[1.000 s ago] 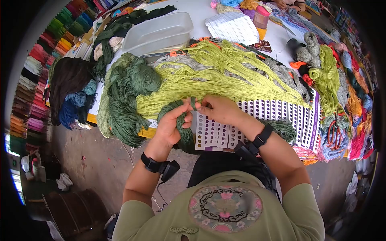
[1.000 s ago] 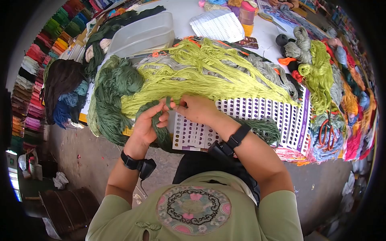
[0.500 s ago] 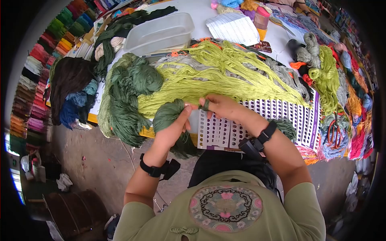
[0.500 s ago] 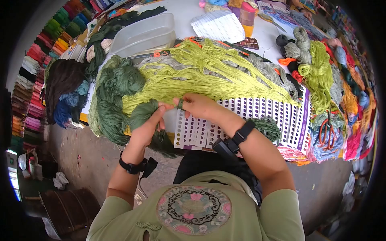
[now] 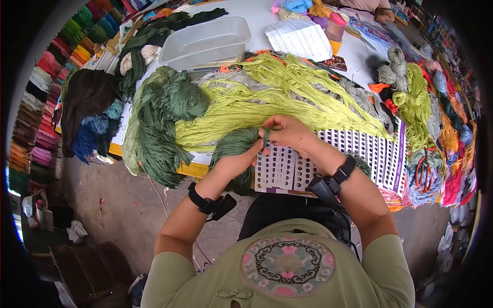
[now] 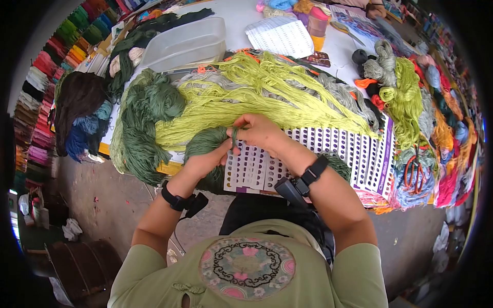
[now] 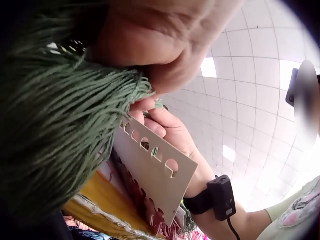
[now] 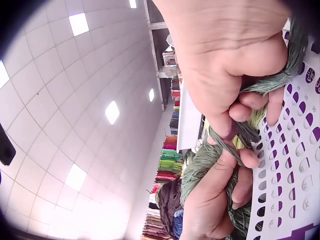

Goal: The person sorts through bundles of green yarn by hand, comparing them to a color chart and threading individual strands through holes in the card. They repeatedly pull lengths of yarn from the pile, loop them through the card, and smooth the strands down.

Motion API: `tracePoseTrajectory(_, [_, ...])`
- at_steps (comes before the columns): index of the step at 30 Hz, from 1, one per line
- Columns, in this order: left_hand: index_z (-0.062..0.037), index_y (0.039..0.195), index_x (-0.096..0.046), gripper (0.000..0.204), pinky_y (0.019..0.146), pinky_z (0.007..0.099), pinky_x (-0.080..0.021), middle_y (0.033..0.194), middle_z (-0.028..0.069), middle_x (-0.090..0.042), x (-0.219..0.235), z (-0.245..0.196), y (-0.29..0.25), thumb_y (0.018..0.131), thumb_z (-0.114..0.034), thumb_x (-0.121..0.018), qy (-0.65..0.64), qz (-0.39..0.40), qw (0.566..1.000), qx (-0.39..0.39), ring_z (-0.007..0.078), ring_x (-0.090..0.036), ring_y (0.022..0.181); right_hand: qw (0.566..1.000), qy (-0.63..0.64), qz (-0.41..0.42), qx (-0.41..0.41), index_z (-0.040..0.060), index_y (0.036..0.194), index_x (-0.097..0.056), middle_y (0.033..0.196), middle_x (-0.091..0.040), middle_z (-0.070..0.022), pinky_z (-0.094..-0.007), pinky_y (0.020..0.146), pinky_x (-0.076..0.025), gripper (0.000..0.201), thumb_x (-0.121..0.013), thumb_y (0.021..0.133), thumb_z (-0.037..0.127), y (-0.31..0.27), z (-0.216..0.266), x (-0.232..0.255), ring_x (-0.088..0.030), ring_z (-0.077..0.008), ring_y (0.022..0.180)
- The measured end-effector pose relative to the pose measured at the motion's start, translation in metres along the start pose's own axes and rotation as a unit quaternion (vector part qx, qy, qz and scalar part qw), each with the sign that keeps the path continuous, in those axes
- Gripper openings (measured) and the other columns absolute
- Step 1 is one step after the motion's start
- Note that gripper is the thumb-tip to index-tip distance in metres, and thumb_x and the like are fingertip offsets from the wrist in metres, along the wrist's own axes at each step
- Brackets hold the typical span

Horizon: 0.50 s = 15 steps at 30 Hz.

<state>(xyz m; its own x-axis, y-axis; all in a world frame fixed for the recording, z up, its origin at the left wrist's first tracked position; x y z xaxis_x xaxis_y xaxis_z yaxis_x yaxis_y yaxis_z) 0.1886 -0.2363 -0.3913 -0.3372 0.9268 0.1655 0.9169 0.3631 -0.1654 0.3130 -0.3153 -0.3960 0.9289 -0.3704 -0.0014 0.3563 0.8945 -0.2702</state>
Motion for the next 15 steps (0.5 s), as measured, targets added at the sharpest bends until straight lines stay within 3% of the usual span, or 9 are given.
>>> tracePoseTrajectory(2, [-0.0048,0.09,-0.061,0.018,0.046,0.0207,-0.038,0.074,0.0002,-0.064,-0.001,0.0,0.0,0.095,-0.019,-0.051,-0.001,-0.004,1.0,-0.008,0.0057,-0.046,0.048,0.999,-0.005,0.002,-0.049,0.0033,0.107,-0.058,0.087,-0.063,-0.0047,-0.0244,0.068,-0.046,0.04,-0.072,0.082,0.031,-0.001,-0.001,-0.001,-0.058,-0.0103,0.079])
tracePoseTrajectory(5, [-0.0038,0.096,-0.059,0.019,0.046,0.0233,-0.04,0.073,0.0006,-0.064,0.001,-0.01,-0.002,0.096,-0.018,-0.048,0.03,-0.014,0.997,-0.062,0.0069,-0.049,0.048,0.996,-0.047,-0.019,-0.073,0.0028,0.108,-0.057,0.086,-0.063,-0.0043,-0.0238,0.068,-0.046,0.038,-0.071,0.084,0.029,-0.005,0.007,-0.001,-0.058,-0.0103,0.077])
tracePoseTrajectory(7, [-0.0025,0.096,-0.059,0.018,0.047,0.0245,-0.042,0.075,0.0013,-0.065,0.003,-0.007,0.002,0.095,-0.018,-0.048,0.102,0.02,0.994,-0.013,0.0075,-0.05,0.048,0.996,-0.051,-0.009,-0.072,0.0023,0.109,-0.057,0.085,-0.063,-0.0042,-0.0238,0.067,-0.046,0.039,-0.07,0.084,0.028,-0.005,0.008,-0.002,-0.058,-0.0101,0.076])
tracePoseTrajectory(9, [-0.0025,0.094,-0.059,0.019,0.048,0.0247,-0.042,0.074,0.002,-0.065,0.0,-0.004,0.006,0.095,-0.018,-0.049,0.093,0.04,0.995,0.006,0.0077,-0.05,0.048,0.996,-0.055,0.001,-0.071,0.0018,0.109,-0.056,0.084,-0.063,-0.0042,-0.0238,0.067,-0.046,0.039,-0.07,0.084,0.028,-0.005,0.006,-0.003,-0.058,-0.0098,0.075])
tracePoseTrajectory(12, [-0.0027,0.093,-0.06,0.019,0.051,0.0264,-0.045,0.074,0.0038,-0.065,0.003,0.003,0.01,0.094,-0.019,-0.05,0.069,0.071,0.995,0.034,0.0099,-0.053,0.051,0.999,-0.011,0.04,-0.01,0.0017,0.109,-0.057,0.084,-0.063,-0.0052,-0.0255,0.066,-0.046,0.037,-0.069,0.084,0.027,-0.003,-0.002,-0.002,-0.058,-0.0098,0.075])
tracePoseTrajectory(14, [-0.003,0.093,-0.061,0.019,0.055,0.0279,-0.047,0.074,0.0048,-0.065,0.011,0.011,0.011,0.094,-0.019,-0.051,0.053,0.083,0.994,0.04,0.0118,-0.056,0.054,0.996,-0.073,0.044,0.039,0.0024,0.101,-0.062,0.084,-0.065,-0.0082,-0.0289,0.067,-0.046,0.039,-0.074,0.076,0.03,0.0,-0.004,0.003,-0.061,-0.0157,0.073])
tracePoseTrajectory(15, [-0.0031,0.094,-0.062,0.02,0.059,0.0299,-0.048,0.078,0.0058,-0.066,0.024,0.002,0.011,0.093,-0.021,-0.053,0.251,-0.014,0.959,-0.129,0.0134,-0.058,0.06,0.996,-0.074,0.044,0.038,0.0024,0.101,-0.062,0.084,-0.065,-0.0082,-0.0289,0.067,-0.046,0.039,-0.074,0.076,0.03,-0.002,0.002,0.003,-0.061,-0.0157,0.073])
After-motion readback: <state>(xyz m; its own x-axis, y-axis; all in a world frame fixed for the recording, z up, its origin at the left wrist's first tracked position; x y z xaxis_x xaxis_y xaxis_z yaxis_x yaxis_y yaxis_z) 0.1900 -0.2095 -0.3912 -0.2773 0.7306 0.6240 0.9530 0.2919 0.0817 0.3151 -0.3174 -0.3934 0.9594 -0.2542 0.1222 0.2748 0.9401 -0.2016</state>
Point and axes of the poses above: each hand's wrist, its own y-axis towards the middle knuckle, its own x-axis out of the back of the hand, z = x × y, the point moved 5 cm from there along y, towards the middle knuckle
